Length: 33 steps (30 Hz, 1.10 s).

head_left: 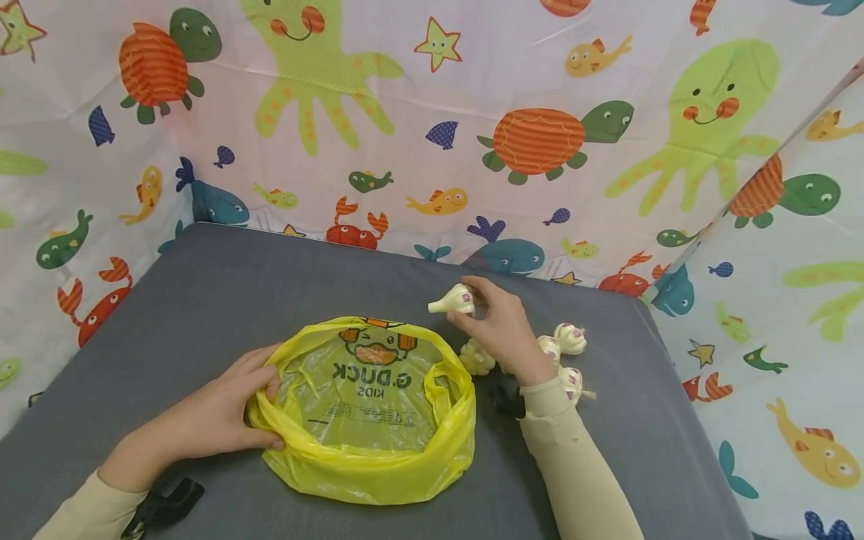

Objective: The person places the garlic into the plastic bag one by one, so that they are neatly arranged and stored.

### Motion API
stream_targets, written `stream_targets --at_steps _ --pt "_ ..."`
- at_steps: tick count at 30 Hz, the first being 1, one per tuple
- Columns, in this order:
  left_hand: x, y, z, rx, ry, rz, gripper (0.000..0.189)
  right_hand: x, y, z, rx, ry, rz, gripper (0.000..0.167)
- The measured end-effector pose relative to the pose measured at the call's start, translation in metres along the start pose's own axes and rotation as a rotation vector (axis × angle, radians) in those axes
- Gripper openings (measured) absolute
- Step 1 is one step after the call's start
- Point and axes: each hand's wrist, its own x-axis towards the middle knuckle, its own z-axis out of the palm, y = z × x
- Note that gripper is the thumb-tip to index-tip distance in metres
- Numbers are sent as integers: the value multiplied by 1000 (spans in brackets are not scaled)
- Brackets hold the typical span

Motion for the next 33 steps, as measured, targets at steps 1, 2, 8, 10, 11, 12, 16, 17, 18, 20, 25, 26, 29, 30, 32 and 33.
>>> stream_targets --at_steps 1,2,8,10,11,12,16,17,18,20,25,26,29,30,32,33 --pt "0 0 0 2 0 -1 66 -1 -2 0 -4 2 -6 69" --pt "-1 0 0 3 -2 -2 66 -2 -4 1 -7 3 -15 69" --pt "0 -2 3 0 -16 -11 66 -6 -17 4 15 -27 -74 68" --pt "0 -2 4 6 -19 -12 66 -7 -22 6 22 -45 -90 68" --pt "1 -2 5 10 -20 -14 66 -8 -24 7 20 -51 -100 67" --pt "0 -2 5 15 -23 -16 66 -9 -27 8 22 -58 -109 67" --pt "0 -2 4 22 -29 -22 65 -10 -36 13 18 -76 -153 67" --pt "-1 -2 4 23 -29 -24 65 -11 -38 15 15 -83 -165 67" --pt "-1 -2 4 22 -30 -25 65 -11 -39 17 17 -92 -176 67" --pt "-2 -2 3 22 -31 -27 65 -12 -42 21 17 -109 -199 66" --pt "-2 -4 5 19 -46 -26 64 -16 -48 31 18 -149 -257 65" --pt "-2 -4 5 19 -47 -26 64 -16 -49 33 23 -161 -275 65" --pt "-2 -4 5 22 -44 -26 64 -16 -52 40 46 -207 -316 64" --pt "-2 -4 5 27 -42 -27 64 -16 -53 42 54 -224 -321 64" --pt "-2 -4 4 33 -42 -30 65 -17 -55 47 53 -252 -326 63" --pt "-2 -3 4 36 -43 -32 65 -17 -56 48 51 -265 -326 63"
